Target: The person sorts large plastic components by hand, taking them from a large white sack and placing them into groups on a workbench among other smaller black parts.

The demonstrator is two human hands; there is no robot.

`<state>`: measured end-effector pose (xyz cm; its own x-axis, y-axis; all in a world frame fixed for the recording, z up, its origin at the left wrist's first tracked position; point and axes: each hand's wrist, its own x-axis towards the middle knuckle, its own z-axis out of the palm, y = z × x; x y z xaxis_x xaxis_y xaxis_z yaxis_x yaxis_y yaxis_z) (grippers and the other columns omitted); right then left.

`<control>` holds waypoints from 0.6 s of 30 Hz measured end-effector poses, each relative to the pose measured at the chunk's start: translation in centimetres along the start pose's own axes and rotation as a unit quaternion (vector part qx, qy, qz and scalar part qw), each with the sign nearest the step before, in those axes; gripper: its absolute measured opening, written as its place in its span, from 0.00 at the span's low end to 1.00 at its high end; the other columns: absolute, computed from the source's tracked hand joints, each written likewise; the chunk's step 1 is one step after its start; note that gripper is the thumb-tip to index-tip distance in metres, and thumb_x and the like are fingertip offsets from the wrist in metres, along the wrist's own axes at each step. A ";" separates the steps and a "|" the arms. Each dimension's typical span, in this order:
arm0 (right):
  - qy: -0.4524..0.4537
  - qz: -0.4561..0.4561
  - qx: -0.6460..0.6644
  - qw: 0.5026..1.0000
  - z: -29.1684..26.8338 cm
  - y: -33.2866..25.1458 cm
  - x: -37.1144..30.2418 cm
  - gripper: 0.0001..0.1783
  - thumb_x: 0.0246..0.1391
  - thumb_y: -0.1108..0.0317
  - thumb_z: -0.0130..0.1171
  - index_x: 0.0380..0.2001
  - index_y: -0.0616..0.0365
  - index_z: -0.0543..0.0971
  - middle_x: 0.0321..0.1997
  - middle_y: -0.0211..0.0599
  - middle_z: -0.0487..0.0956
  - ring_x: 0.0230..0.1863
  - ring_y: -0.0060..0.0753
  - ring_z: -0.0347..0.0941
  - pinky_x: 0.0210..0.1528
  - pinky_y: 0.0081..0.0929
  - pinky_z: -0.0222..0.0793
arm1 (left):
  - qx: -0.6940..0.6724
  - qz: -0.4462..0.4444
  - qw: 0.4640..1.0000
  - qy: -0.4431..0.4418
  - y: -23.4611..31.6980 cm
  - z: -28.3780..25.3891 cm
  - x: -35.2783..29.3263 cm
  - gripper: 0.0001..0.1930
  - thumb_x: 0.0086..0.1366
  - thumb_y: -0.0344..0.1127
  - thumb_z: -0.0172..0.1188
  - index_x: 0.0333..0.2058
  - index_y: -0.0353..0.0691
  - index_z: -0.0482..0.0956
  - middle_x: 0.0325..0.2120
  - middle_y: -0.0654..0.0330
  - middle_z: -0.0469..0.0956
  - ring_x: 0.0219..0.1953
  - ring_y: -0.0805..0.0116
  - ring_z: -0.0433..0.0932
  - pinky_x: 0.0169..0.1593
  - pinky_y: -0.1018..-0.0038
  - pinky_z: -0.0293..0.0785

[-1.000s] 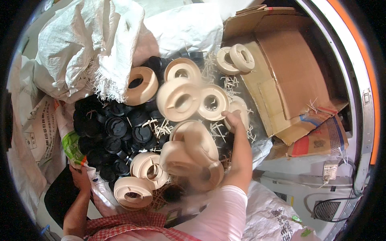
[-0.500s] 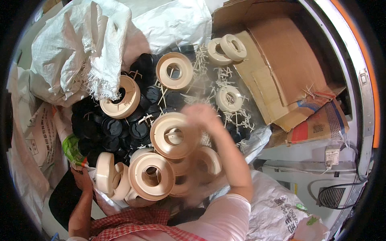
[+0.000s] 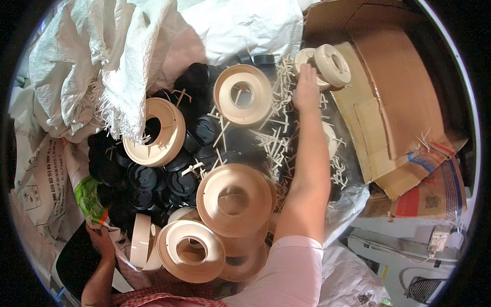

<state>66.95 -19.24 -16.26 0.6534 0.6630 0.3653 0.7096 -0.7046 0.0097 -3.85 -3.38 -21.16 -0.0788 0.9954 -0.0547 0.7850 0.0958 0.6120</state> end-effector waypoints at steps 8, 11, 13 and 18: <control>-0.225 0.252 0.029 0.941 -0.1 -0.5 -3.8 0.64 0.34 0.56 0.71 0.64 0.65 0.38 0.59 0.62 0.63 0.59 0.53 0.63 0.60 0.39 0.60 | 0.063 -0.005 0.998 -0.022 1.1 -1.1 -0.8 0.31 0.60 0.35 0.51 0.61 0.36 0.53 0.51 0.42 0.69 0.52 0.51 0.71 0.53 0.66 0.65; -0.105 0.172 0.142 0.969 -1.2 -1.4 -9.5 0.58 0.36 0.50 0.68 0.62 0.67 0.46 0.53 0.61 0.70 0.55 0.53 0.68 0.59 0.37 0.60 | 0.022 -0.007 0.999 -0.036 2.9 -0.6 -0.9 0.31 0.60 0.36 0.51 0.61 0.36 0.52 0.51 0.42 0.68 0.52 0.50 0.71 0.54 0.65 0.65; -0.228 0.142 0.191 0.944 -7.9 -7.9 -11.9 0.51 0.40 0.51 0.66 0.61 0.64 0.52 0.49 0.59 0.73 0.51 0.49 0.71 0.56 0.35 0.63 | 0.031 -0.013 0.999 -0.040 2.5 -0.6 -0.6 0.32 0.61 0.38 0.51 0.61 0.37 0.52 0.52 0.42 0.67 0.53 0.51 0.71 0.54 0.65 0.65; -0.332 -0.119 0.270 0.896 -16.5 -16.2 -15.8 0.23 0.50 0.64 0.58 0.49 0.60 0.71 0.39 0.48 0.78 0.38 0.36 0.76 0.40 0.29 0.71 | 0.072 -0.044 0.996 -0.033 2.1 -0.9 -0.7 0.32 0.60 0.40 0.51 0.61 0.37 0.53 0.51 0.42 0.68 0.52 0.49 0.71 0.53 0.63 0.65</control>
<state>40.82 -22.47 -6.78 0.3520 0.9088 -0.2241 0.7562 -0.4173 -0.5041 -2.68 -3.84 -19.08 -0.1141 0.9809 -0.1576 0.8577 0.1773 0.4825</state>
